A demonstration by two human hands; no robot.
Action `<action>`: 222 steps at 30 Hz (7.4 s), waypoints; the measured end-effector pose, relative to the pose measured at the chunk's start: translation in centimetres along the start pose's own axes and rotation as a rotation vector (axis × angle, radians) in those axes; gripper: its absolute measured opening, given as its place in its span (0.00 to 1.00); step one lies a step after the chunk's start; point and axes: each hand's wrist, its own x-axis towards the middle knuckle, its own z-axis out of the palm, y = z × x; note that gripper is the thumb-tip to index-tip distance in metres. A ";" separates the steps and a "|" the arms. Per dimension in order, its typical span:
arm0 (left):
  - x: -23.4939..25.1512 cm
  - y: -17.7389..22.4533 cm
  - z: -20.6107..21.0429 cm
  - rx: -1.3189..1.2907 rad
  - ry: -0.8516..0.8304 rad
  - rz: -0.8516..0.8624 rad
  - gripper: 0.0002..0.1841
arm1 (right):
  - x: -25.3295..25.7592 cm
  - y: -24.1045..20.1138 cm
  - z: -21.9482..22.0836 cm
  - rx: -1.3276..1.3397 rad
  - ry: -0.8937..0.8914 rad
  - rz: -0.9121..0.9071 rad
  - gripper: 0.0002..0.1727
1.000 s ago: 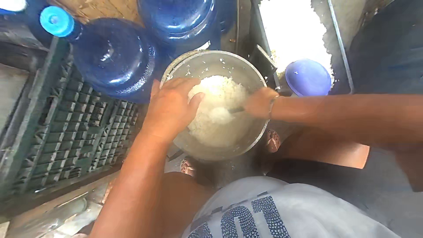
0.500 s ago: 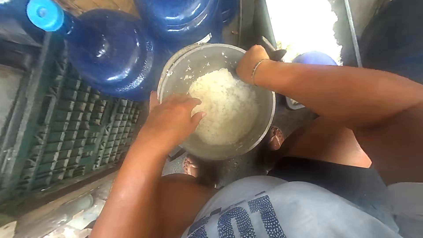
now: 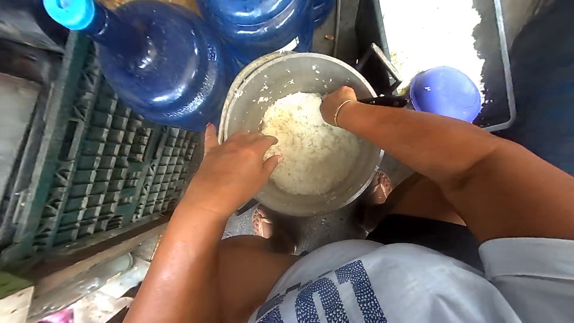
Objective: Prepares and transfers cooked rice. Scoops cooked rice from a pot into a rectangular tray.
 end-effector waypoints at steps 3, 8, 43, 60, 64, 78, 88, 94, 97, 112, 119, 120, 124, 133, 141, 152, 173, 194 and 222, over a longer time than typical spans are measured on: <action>-0.1 0.0 -0.4 -0.015 0.013 -0.005 0.23 | -0.7 -1.3 0.9 0.003 -0.017 -0.126 0.10; 0.3 0.2 -0.6 -0.017 0.019 -0.017 0.24 | -2.1 -4.0 2.2 -0.023 -0.083 -0.279 0.09; -1.4 -1.7 -0.4 0.015 0.075 -0.053 0.23 | 1.2 -6.0 0.9 0.094 0.085 -0.371 0.10; -0.6 -1.1 -0.6 0.081 0.045 -0.167 0.20 | -7.1 -0.6 -0.5 -0.181 0.121 -0.504 0.12; -0.8 -0.8 -0.9 0.071 0.047 -0.179 0.19 | -5.1 -0.3 -0.9 -0.067 0.032 -0.368 0.11; -0.8 -1.1 -1.1 0.070 0.037 -0.185 0.21 | -3.1 -6.7 3.9 0.106 -0.214 -0.481 0.14; 1.5 0.5 -0.7 0.046 0.010 -0.115 0.21 | -3.4 -2.1 4.7 0.141 -0.191 -0.662 0.18; 0.7 -0.8 -0.4 0.063 0.007 -0.148 0.20 | -0.6 1.7 -1.1 0.025 0.024 -0.241 0.12; -0.1 -1.2 -0.5 0.051 0.021 -0.141 0.20 | 0.4 -0.1 0.9 -0.006 -0.036 -0.222 0.13; -0.4 -0.5 -1.0 0.067 0.029 -0.135 0.22 | -5.1 -4.2 6.1 -0.059 -0.347 -0.567 0.15; 1.7 0.3 -1.1 0.040 -0.002 -0.115 0.22 | -5.3 -3.1 5.6 0.131 -0.219 -0.722 0.17; 1.7 0.2 -1.0 0.042 0.003 -0.109 0.21 | -4.5 -2.5 5.1 0.171 -0.159 -0.696 0.17; 0.9 -0.3 -0.6 0.041 0.011 -0.121 0.21 | -2.7 -0.5 -0.6 0.146 -0.129 -0.458 0.15; -1.7 -2.9 0.4 -0.001 -0.028 -0.194 0.20 | -0.1 0.7 -0.8 0.004 0.096 -0.159 0.12; -3.0 -2.9 -0.4 -0.011 0.034 -0.190 0.20 | -2.1 -4.8 -0.2 -0.155 -0.001 -0.331 0.11; -1.6 -1.7 -0.8 0.016 0.029 -0.177 0.21 | -3.7 -5.1 1.1 -0.116 -0.133 -0.497 0.10; 0.6 -1.3 0.4 0.039 0.000 -0.114 0.20 | -3.9 0.7 -6.2 -0.531 0.128 -0.261 0.07; 1.0 -0.1 -0.4 0.066 -0.015 -0.131 0.21 | -7.6 -1.5 4.6 -0.131 -0.261 -0.582 0.11; -2.5 -2.1 -1.1 0.023 0.043 -0.161 0.22 | -5.5 2.8 1.7 -0.312 -0.219 -0.245 0.10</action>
